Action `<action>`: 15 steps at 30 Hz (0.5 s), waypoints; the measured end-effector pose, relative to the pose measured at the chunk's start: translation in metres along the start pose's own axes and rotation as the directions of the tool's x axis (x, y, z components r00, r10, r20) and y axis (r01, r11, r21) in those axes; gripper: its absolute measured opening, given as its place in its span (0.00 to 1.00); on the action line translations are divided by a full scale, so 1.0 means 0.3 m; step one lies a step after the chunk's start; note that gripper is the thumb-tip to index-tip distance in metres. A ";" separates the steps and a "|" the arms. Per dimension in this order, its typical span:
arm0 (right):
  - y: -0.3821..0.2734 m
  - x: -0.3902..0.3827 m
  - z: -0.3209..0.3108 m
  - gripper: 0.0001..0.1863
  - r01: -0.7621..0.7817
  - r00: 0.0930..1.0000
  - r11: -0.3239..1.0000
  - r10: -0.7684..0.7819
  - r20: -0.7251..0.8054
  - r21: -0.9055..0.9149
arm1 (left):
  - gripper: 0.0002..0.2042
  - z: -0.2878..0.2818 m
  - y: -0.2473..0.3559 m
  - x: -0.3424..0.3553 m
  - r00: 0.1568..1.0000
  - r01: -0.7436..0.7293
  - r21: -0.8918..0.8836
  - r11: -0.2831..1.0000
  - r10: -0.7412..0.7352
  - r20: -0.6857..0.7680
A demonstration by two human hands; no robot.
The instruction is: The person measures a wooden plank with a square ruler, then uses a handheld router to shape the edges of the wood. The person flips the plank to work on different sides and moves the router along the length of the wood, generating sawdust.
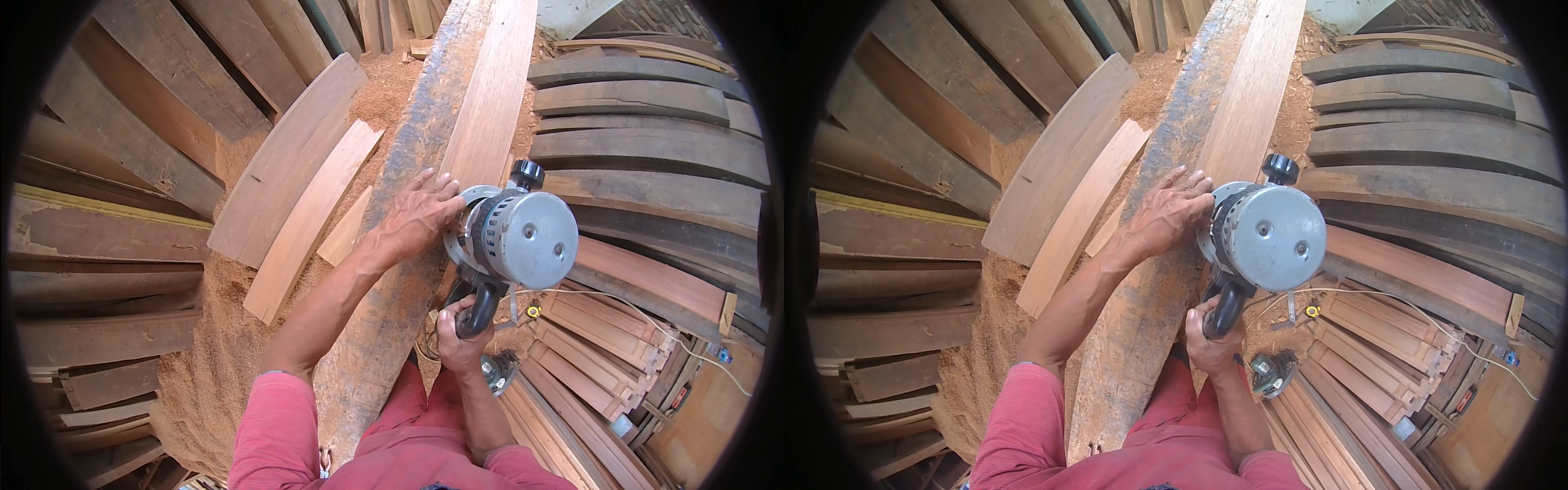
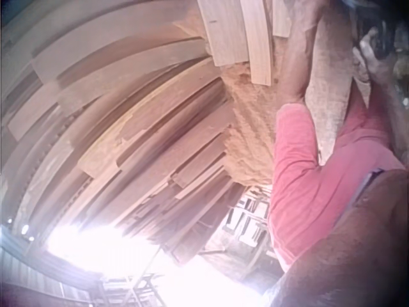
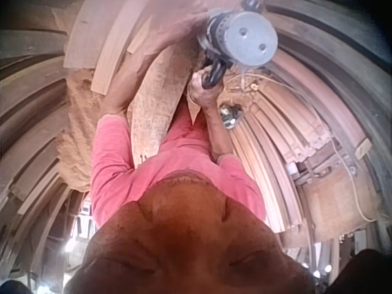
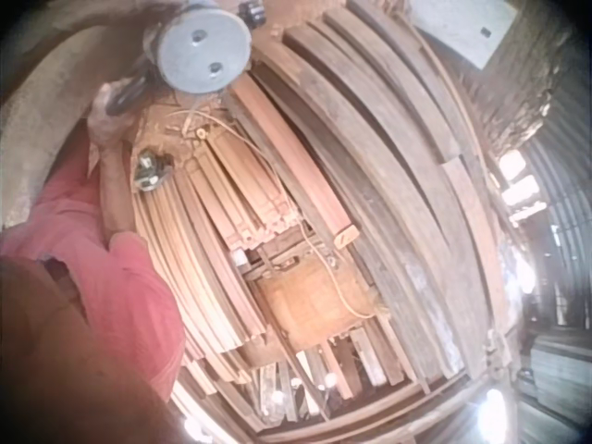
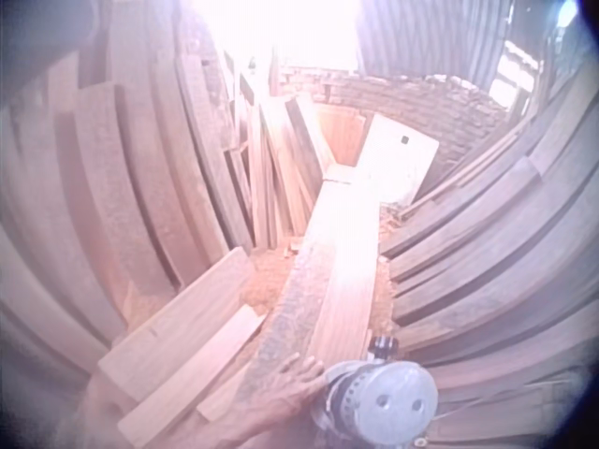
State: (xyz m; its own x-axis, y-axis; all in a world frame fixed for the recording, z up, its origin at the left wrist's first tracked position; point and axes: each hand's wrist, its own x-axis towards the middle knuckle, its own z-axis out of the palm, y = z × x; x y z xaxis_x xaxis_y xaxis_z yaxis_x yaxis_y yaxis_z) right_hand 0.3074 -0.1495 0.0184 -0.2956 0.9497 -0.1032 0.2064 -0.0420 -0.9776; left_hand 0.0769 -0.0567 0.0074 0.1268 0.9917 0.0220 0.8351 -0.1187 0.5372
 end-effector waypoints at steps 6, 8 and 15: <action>0.003 0.034 -0.005 0.12 0.007 1.000 1.000 -0.007 0.014 -0.025 | 0.14 0.006 -0.012 0.026 1.000 0.024 -0.001 1.000 -0.024 -0.012; 0.001 0.048 -0.005 0.11 0.025 1.000 0.999 -0.025 0.013 -0.037 | 0.13 -0.008 -0.006 0.037 0.999 0.037 -0.001 0.999 -0.037 0.018; -0.018 0.093 0.002 0.10 0.045 0.999 0.999 -0.045 0.005 -0.009 | 0.16 0.051 -0.016 0.039 0.909 0.191 -0.090 0.977 -0.211 -0.361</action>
State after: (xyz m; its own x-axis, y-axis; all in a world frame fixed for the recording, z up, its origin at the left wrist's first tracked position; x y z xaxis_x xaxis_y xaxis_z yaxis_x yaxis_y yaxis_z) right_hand 0.2974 -0.1230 0.0207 -0.3092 0.9491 -0.0602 0.2012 0.0034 -0.9795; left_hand 0.0824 -0.0453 -0.0078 -0.2537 0.9440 0.2109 0.7921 0.0776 0.6054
